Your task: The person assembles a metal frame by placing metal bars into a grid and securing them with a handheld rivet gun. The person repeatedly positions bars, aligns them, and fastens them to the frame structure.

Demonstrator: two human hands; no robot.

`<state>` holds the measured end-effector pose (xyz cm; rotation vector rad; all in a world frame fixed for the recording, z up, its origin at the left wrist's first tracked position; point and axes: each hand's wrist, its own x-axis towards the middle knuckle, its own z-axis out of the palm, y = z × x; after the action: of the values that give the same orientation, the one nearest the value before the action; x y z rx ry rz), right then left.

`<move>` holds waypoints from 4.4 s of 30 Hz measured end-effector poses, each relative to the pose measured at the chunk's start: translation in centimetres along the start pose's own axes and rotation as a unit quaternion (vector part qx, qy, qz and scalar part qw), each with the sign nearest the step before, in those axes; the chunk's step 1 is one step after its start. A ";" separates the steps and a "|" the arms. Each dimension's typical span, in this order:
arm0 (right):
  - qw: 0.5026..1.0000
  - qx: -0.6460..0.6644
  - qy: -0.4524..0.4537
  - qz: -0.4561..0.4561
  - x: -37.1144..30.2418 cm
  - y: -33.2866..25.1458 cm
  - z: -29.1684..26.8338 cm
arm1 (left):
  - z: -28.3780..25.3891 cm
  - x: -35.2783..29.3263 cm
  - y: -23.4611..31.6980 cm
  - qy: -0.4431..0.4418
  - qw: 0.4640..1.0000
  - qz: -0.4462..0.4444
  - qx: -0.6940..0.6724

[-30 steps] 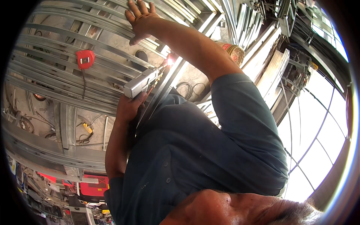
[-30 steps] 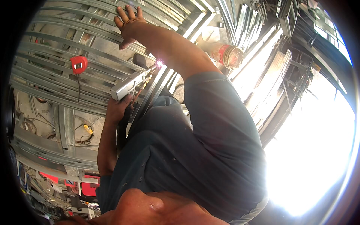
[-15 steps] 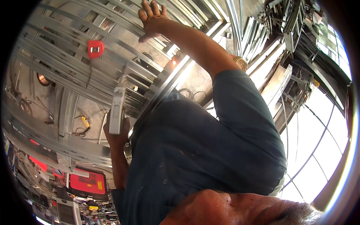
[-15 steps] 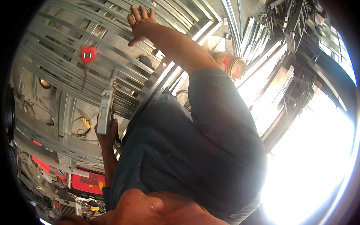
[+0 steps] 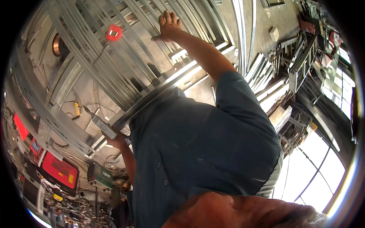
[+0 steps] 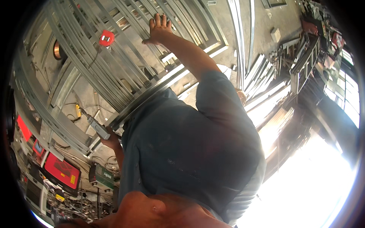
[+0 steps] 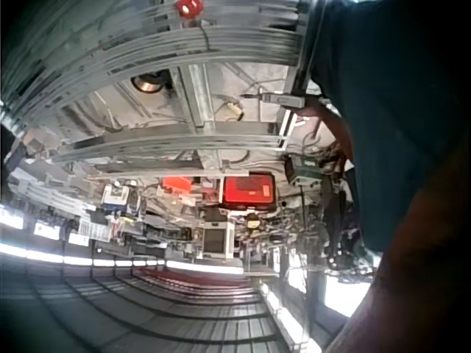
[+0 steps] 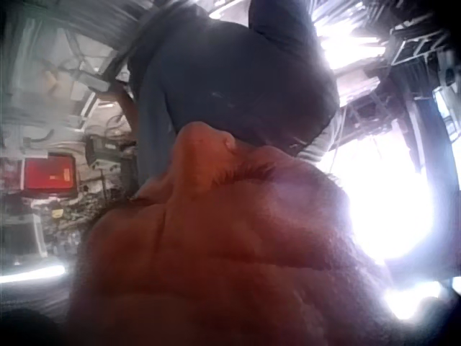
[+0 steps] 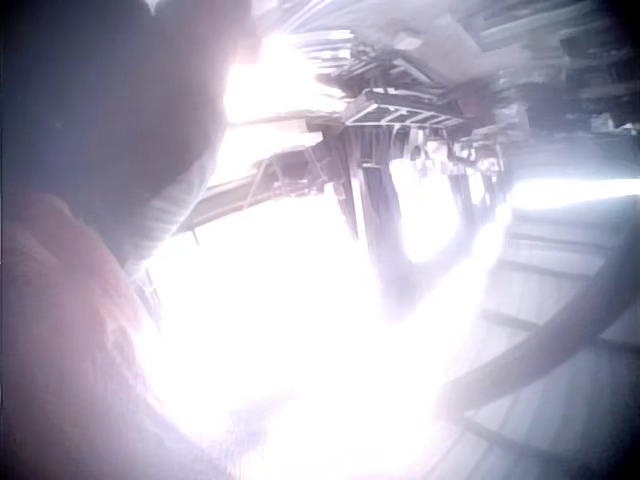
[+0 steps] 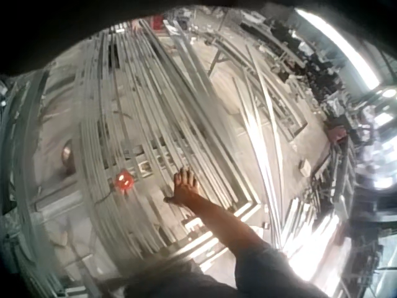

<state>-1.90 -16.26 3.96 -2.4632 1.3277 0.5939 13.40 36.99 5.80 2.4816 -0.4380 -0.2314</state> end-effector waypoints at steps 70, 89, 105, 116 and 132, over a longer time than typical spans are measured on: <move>0.933 -0.150 -0.079 -0.318 -12.8 2.0 1.6 | 4.0 -2.2 4.5 0.168 0.979 -0.081 0.079; 0.943 -0.105 -0.082 -0.306 -12.7 2.8 1.8 | 3.8 -2.3 4.8 0.161 0.982 -0.075 0.066; 0.982 0.060 0.067 -0.168 -9.1 -1.6 2.4 | 3.9 -2.2 5.1 0.154 0.979 -0.094 0.095; 0.998 0.042 0.023 -0.029 -5.4 -6.6 2.5 | 3.4 -1.8 6.0 0.152 0.982 -0.086 0.076; 0.984 0.171 -0.042 0.017 -4.3 -6.3 2.0 | 3.6 -2.4 5.2 0.151 0.981 -0.073 0.096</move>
<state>0.82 -8.82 4.57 -2.1208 1.3185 0.4304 8.89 31.96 6.14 2.6815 -0.1572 0.1369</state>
